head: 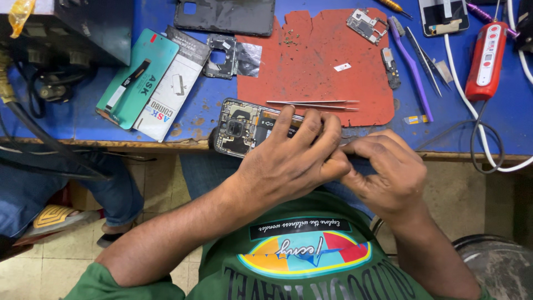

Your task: The person removes the back cover of a mobile phone, detaches internal components including the battery and motherboard using tweezers and a screwdriver, then connects a new screen to the motherboard and tests the display.

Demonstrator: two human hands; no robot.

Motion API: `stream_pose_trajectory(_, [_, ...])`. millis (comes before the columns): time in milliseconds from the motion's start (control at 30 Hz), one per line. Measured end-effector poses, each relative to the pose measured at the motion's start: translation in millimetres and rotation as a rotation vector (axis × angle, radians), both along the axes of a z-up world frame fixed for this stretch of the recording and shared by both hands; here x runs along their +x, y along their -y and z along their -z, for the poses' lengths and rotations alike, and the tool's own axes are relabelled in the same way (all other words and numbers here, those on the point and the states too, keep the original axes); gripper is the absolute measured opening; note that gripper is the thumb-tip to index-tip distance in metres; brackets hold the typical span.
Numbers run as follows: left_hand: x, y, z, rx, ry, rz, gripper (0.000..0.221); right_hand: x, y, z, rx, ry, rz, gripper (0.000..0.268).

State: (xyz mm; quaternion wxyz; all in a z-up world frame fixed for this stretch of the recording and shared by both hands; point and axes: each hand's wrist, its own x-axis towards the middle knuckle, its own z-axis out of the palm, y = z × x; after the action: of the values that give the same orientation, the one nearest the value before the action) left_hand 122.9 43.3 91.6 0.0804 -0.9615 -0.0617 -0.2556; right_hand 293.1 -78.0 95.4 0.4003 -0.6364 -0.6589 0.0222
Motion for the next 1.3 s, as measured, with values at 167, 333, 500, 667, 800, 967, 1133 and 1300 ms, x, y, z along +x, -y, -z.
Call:
stream_pose_trajectory(167, [-3.9, 1.7, -7.1, -0.051, -0.015, 0.000, 0.018, 1.3, 1.2, 1.1, -0.007, -0.026, -0.021, 0.020])
stream_pose_trajectory(333, [-29.8, 5.6, -30.4, -0.189, -0.038, -0.026, 0.022, 9.9, 10.1, 2.9, -0.018, -0.055, 0.036, 0.018])
stream_pose_trajectory(500, [-66.4, 19.7, -41.0, -0.906, 0.218, 0.126, 0.038, 20.3, 11.2, -1.0, -0.118, 0.026, -0.040, 0.020])
stream_pose_trajectory(667, [-86.7, 27.8, -6.6, -1.371, 0.369, 0.237, 0.038, 22.0, 11.5, -2.2, -0.272, 0.044, -0.165, 0.023])
stream_pose_trajectory(800, [-91.0, 28.5, 16.1, -1.288, 0.284, 0.271, 0.033, 24.6, 13.8, -0.2, -0.246, -0.024, -0.178, 0.020])
stream_pose_trajectory(967, [-89.4, 30.2, 36.3, -1.203, 0.227, 0.321, 0.036, 24.8, 13.3, 4.2, -0.328, 0.118, -0.180, 0.023])
stream_pose_trajectory(1133, [-93.4, 34.3, 54.3, -1.278, 0.210, 0.321, 0.037, 34.2, 17.4, 11.2, -0.172, 0.128, -0.080, 0.014])
stream_pose_trajectory(1300, [-94.9, 40.8, 70.3, -1.325, 0.222, 0.276, 0.038, 46.5, -10.5, 13.1, -0.152, 0.389, 0.011, 0.021])
